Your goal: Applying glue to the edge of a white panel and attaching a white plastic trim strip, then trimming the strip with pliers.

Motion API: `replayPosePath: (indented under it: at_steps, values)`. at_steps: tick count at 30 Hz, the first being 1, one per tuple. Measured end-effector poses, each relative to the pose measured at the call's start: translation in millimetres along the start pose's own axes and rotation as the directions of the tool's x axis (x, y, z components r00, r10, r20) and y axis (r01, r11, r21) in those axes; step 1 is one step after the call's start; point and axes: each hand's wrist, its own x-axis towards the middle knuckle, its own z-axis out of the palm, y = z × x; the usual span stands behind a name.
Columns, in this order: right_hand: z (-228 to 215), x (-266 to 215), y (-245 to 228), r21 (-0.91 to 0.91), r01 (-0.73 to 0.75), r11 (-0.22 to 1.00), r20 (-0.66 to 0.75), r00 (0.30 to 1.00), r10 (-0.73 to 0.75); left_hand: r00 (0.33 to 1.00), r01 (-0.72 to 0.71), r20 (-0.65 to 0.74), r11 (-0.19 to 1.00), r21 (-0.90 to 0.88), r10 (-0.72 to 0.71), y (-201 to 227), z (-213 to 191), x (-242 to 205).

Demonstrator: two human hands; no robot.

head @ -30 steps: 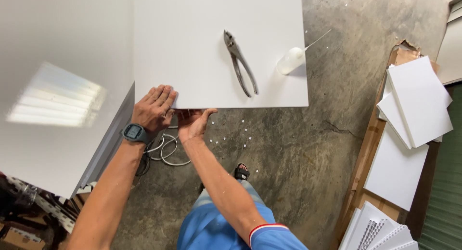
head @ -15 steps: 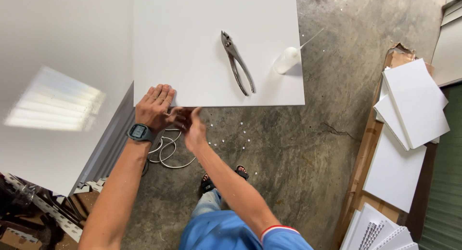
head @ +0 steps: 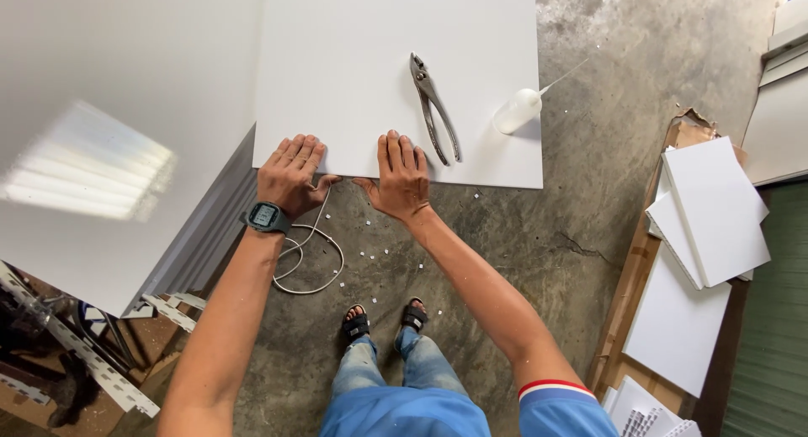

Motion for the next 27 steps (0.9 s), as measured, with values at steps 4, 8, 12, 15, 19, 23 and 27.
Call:
replayPosePath:
  at_steps: [4, 8, 12, 15, 19, 23, 27]
  values:
    - [2, 7, 7, -0.015, 0.102, 0.995, -0.077, 0.992, -0.103, 1.000, 0.019, -0.022, 0.999, -0.036, -0.020, 4, -4, 3]
    - [3, 8, 12, -0.006, 0.188, 0.982, -0.092, 0.978, -0.187, 0.998, 0.007, -0.056, 1.000, 0.019, -0.006, 12, -9, 3]
    - [4, 5, 14, 0.011, 0.215, 0.977, -0.131, 0.969, -0.211, 0.992, -0.067, -0.095, 0.988, 0.142, 0.081, 15, -3, 2]
    - [6, 6, 14, 0.002, 0.243, 0.970, -0.153, 0.959, -0.240, 0.992, -0.043, -0.114, 0.991, 0.126, 0.057, 21, 2, -5]
    - [18, -7, 9, 0.010, 0.188, 0.982, -0.128, 0.974, -0.185, 0.994, -0.043, -0.095, 0.990, 0.133, 0.056, 18, 14, -7]
    - [8, -3, -6, -0.057, 0.142, 0.988, -0.082, 0.986, -0.147, 0.994, -0.002, -0.104, 0.991, 0.130, 0.015, 23, 8, -8]
    - [12, 5, -10, -0.141, 0.122, 0.982, 0.007, 0.992, -0.122, 0.995, 0.025, -0.104, 0.992, 0.124, -0.012, 26, 9, -8]
